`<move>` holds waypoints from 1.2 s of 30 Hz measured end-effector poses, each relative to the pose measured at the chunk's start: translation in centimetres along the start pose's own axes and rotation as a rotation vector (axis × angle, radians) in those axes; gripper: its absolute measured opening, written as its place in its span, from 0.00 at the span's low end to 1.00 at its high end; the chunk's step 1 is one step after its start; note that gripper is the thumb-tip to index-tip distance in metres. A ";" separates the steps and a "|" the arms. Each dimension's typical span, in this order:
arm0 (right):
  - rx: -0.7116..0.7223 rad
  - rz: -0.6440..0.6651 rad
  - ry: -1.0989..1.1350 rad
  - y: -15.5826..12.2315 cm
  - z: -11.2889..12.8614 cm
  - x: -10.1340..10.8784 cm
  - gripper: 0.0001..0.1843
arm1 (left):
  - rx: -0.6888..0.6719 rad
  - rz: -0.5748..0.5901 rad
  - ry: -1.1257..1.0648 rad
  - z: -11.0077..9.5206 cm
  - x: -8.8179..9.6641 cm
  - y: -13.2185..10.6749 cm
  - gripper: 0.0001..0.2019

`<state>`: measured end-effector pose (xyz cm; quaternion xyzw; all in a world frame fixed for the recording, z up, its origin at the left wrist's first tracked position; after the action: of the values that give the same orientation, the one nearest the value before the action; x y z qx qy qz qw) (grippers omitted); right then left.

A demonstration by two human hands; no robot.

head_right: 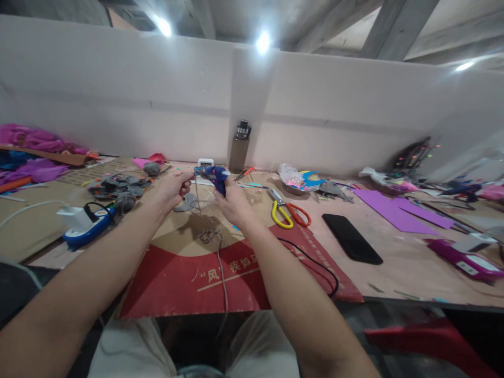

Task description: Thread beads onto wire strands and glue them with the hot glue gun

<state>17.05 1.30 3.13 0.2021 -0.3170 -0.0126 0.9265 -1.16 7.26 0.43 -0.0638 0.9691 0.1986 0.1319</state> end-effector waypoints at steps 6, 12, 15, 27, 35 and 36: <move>-0.007 -0.009 -0.012 -0.2 0.4 0.3 0.14 | -0.010 0.014 0.005 -0.2 -0.3 -0.2 0.09; 0.012 -0.021 -0.010 0.1 0.0 0.1 0.14 | -0.028 0.019 -0.008 -0.1 -0.2 -0.1 0.10; 0.011 -0.029 -0.004 0.1 -0.1 0.2 0.14 | -0.027 0.025 -0.023 -0.2 -0.3 -0.2 0.10; -0.002 -0.023 0.007 -0.2 0.4 0.5 0.13 | -0.018 0.028 -0.016 -0.1 -0.3 -0.1 0.09; -0.019 -0.018 0.026 -0.1 0.2 0.5 0.14 | -0.031 0.042 -0.037 -0.5 -0.4 -0.2 0.08; -0.018 -0.022 0.035 -0.1 0.1 0.5 0.15 | -0.030 0.044 -0.041 -0.5 -0.5 -0.3 0.08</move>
<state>17.38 1.08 3.49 0.1974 -0.2985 -0.0222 0.9335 -0.79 6.86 0.92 -0.0404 0.9643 0.2170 0.1466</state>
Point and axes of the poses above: each hand's wrist, its own y-axis towards the middle knuckle, its own x-axis out of the back of the hand, z = x × y, the point moved 7 cm from there along y, towards the middle knuckle, and after that the axes turned 13 degrees about -x, right-handed, at the moved point
